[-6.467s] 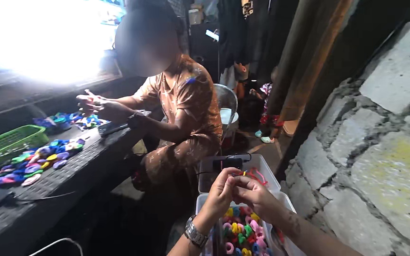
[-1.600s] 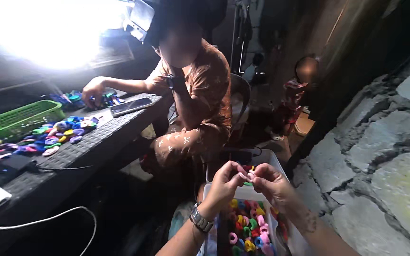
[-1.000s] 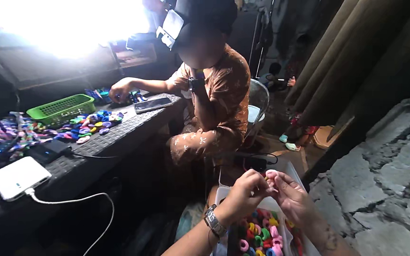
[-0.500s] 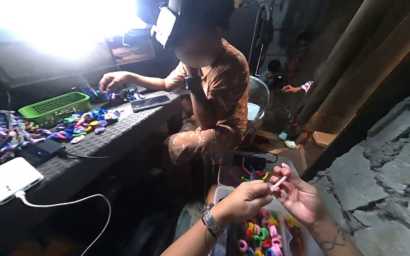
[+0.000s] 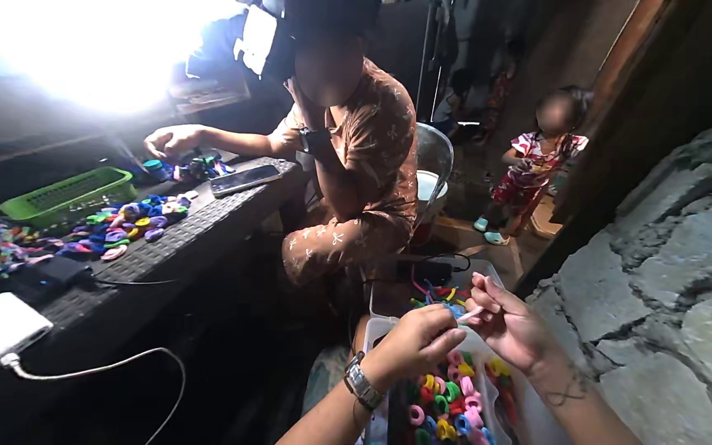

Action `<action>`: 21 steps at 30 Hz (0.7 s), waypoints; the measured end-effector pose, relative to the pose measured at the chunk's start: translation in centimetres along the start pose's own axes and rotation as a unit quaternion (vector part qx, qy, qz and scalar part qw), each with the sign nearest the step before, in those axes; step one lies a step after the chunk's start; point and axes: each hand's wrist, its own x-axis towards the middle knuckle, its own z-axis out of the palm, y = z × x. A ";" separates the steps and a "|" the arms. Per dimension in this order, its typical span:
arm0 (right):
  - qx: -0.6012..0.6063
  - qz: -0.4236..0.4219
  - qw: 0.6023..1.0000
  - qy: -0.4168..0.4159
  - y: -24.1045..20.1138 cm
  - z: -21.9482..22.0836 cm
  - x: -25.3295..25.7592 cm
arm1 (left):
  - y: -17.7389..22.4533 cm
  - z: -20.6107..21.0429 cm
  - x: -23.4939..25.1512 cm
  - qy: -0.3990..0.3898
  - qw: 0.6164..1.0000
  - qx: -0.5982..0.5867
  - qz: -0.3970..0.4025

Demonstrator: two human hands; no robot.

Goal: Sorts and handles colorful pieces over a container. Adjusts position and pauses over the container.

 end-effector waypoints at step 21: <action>0.076 -0.134 0.976 0.152 -0.5 2.7 -0.2 | -0.1 -0.3 0.7 -0.107 0.988 0.043 0.102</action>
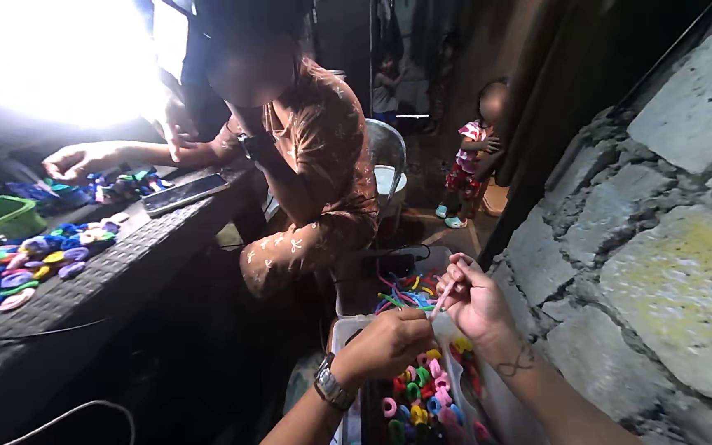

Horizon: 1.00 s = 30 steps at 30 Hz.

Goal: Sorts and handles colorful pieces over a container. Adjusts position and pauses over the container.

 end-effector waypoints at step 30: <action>-0.801 -0.227 0.511 -0.212 2.4 -3.4 1.5 | 2.1 -8.1 0.3 0.053 0.918 0.102 -0.380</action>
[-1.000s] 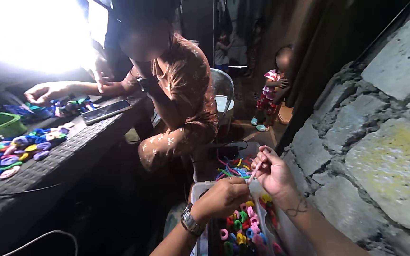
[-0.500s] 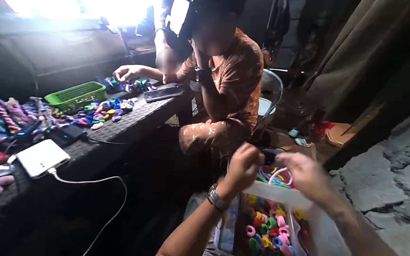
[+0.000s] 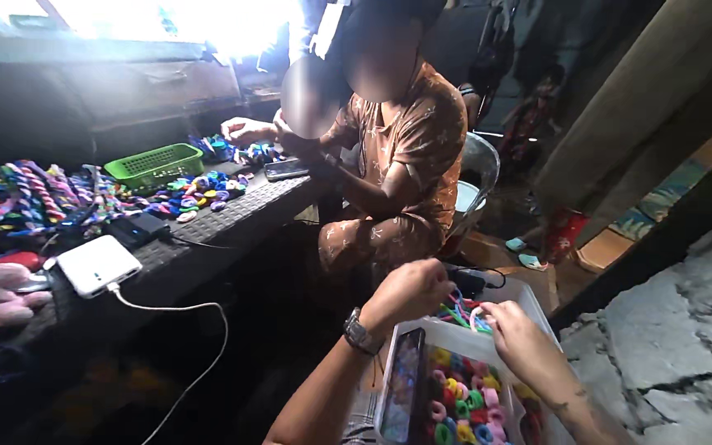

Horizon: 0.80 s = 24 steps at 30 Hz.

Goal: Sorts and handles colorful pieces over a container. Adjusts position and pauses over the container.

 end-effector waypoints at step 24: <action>-0.077 -0.134 0.866 -0.476 -2.7 1.0 -3.5 | 0.0 9.1 0.2 0.032 0.977 -0.090 0.189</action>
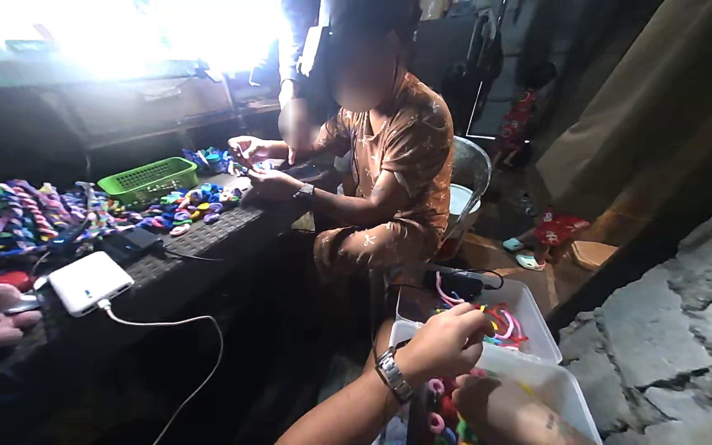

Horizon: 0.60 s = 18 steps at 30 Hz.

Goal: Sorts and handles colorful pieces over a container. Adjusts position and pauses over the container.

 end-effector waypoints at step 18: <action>0.731 -0.100 0.571 0.360 1.9 -2.2 -1.7 | -0.4 0.4 0.1 0.140 0.986 -0.031 0.088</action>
